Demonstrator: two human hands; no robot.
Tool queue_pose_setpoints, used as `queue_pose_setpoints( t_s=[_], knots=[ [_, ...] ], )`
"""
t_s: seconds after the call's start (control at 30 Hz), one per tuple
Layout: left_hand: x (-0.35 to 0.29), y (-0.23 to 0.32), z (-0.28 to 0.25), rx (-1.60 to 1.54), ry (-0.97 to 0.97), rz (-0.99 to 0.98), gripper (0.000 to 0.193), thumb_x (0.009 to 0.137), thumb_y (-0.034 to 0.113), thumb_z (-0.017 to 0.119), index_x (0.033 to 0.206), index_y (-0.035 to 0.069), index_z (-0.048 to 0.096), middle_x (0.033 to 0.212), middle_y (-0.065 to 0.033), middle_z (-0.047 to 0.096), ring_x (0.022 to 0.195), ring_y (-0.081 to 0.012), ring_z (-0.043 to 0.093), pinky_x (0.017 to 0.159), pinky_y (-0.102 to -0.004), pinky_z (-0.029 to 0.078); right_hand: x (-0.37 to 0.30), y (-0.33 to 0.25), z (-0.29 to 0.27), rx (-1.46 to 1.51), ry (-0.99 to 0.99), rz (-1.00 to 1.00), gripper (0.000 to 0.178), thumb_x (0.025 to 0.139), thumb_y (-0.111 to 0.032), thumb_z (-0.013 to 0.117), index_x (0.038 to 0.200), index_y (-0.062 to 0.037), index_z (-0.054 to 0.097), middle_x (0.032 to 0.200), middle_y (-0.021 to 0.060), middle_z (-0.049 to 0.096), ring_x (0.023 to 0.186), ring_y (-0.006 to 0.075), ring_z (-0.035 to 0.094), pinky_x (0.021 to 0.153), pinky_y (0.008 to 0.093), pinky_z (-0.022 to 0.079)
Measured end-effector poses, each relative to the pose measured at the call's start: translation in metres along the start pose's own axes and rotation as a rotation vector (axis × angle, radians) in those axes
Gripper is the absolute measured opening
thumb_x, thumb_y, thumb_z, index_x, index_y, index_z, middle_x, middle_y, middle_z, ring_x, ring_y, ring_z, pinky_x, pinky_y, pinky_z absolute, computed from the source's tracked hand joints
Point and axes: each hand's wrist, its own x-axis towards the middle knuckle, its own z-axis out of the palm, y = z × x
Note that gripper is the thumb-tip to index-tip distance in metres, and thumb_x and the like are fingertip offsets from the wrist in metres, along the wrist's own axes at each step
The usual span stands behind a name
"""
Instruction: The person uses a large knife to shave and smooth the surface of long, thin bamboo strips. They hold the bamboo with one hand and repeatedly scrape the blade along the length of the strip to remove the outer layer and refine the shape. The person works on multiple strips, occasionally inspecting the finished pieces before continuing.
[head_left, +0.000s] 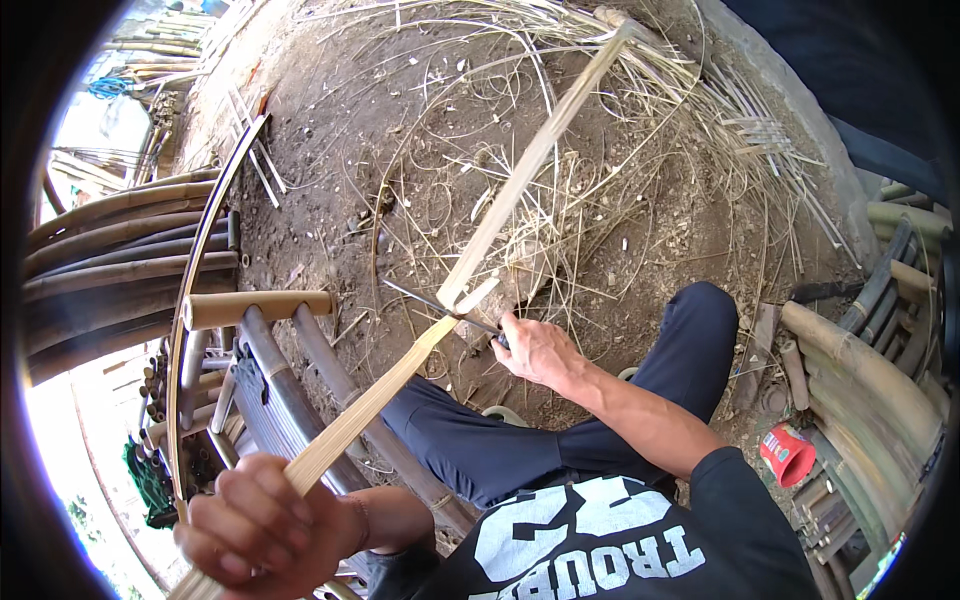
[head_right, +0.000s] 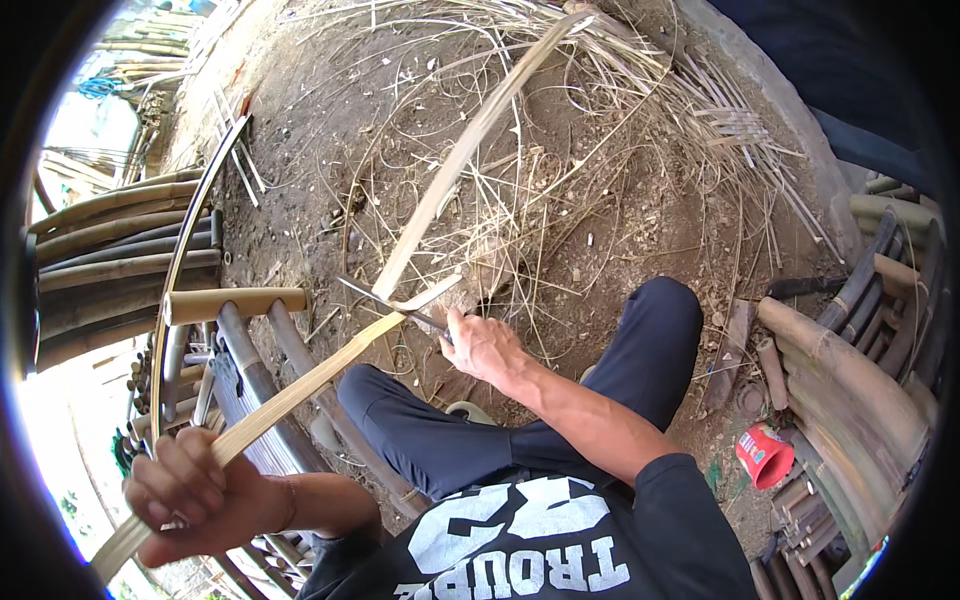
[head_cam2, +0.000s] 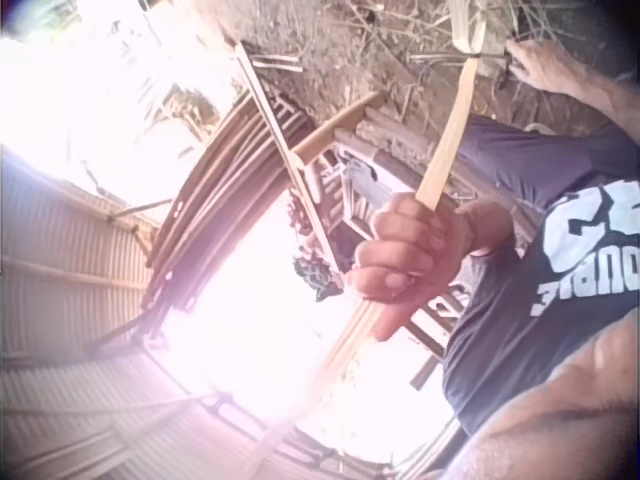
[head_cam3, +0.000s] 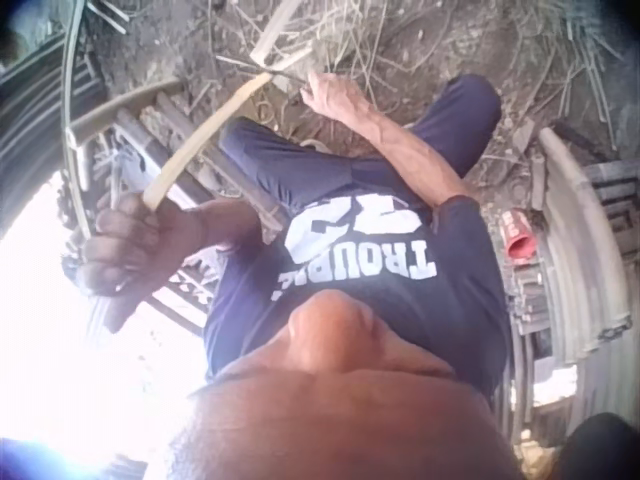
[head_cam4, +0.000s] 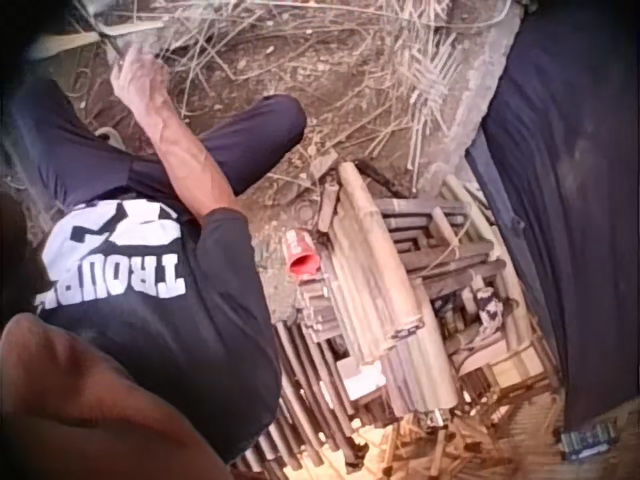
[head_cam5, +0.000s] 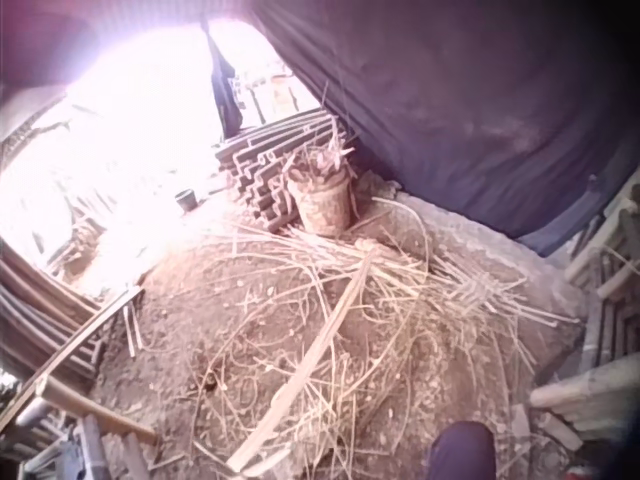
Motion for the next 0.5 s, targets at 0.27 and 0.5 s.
queue_pose_setpoints(
  t_s=[0.27,0.5],
  knots=[
    [0.005,0.000,-0.035,-0.068,-0.055,-0.043,0.035,0.087,0.038,0.071,0.073,0.012,0.052,0.052,0.0039,0.047,0.041,-0.0049,0.043,0.044,-0.0181,0.036,0.012,0.003,-0.014,0.117,-0.253,0.160,0.031,0.093,-0.028,0.056,0.096,0.0021,0.050,0.070,0.0213,0.064,0.062,0.0392,0.065,0.058,0.0474,0.053],
    [-0.001,-0.021,-0.029,-0.191,0.067,0.084,0.031,0.083,0.030,0.076,0.067,0.014,0.055,0.048,0.0053,0.048,0.037,-0.0026,0.042,0.038,-0.0140,0.035,0.016,-0.035,-0.042,0.199,-0.241,0.038,0.036,0.095,-0.033,0.056,0.093,0.0034,0.057,0.067,0.0146,0.062,0.053,0.0244,0.064,0.042,0.0344,0.051]
  ],
)
